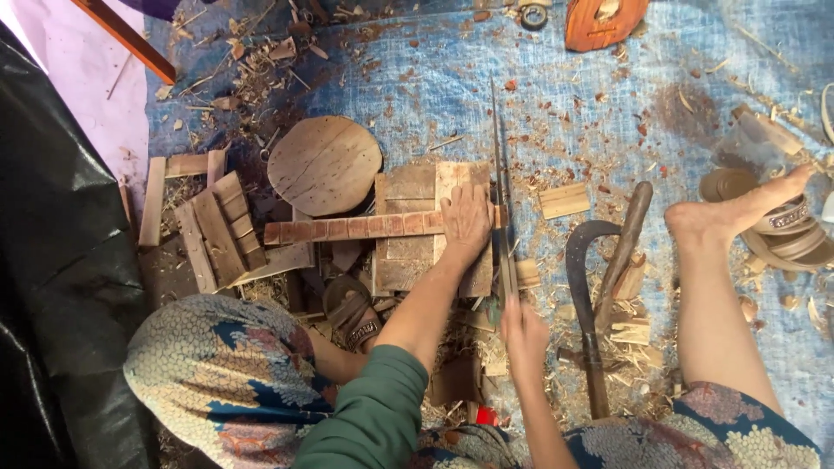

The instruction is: A person uses a hand saw to cut through a piece of wood intended for an instrument neck while sitting on the floor.

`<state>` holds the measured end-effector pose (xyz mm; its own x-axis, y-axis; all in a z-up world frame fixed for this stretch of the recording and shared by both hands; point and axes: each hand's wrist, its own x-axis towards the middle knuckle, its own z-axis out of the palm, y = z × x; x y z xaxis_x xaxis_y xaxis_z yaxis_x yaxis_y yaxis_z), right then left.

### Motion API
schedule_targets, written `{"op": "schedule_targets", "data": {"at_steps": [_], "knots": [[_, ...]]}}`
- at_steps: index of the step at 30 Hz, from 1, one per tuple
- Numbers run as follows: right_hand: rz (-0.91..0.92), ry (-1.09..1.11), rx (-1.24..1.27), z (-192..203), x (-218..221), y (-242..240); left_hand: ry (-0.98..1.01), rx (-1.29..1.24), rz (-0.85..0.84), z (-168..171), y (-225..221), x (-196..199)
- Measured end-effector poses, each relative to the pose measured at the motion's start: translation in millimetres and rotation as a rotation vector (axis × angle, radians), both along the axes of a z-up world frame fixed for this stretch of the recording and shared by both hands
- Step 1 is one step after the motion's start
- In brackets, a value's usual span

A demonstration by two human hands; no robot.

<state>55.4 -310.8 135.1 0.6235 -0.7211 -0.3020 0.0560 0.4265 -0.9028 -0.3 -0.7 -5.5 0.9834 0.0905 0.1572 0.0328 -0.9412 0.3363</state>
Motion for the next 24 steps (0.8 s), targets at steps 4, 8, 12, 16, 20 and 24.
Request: {"op": "schedule_targets", "data": {"at_steps": [4, 8, 12, 16, 20, 24], "knots": [[0.004, -0.005, -0.032, -9.3, 3.9, -5.0, 0.017, 0.035, 0.016, -8.2, -3.0, 1.5], [-0.009, -0.08, -0.053, -18.5, 6.1, -10.4, -0.106, 0.051, -0.02, -14.6, -1.0, 3.5], [-0.006, -0.048, -0.07, -12.9, 1.3, -5.8, -0.015, -0.022, -0.032, 3.7, 1.4, -3.0], [0.028, -0.054, -0.083, -21.5, 1.6, -12.3, -0.085, 0.003, -0.023, -5.4, -1.9, -7.9], [-0.008, -0.065, -0.072, -19.3, 0.3, -11.9, -0.069, 0.037, -0.018, -6.9, -2.9, -7.2], [-0.013, -0.017, 0.014, 4.6, -0.6, 2.7, -0.069, 0.033, 0.018, 2.8, -2.8, -5.1]]}}
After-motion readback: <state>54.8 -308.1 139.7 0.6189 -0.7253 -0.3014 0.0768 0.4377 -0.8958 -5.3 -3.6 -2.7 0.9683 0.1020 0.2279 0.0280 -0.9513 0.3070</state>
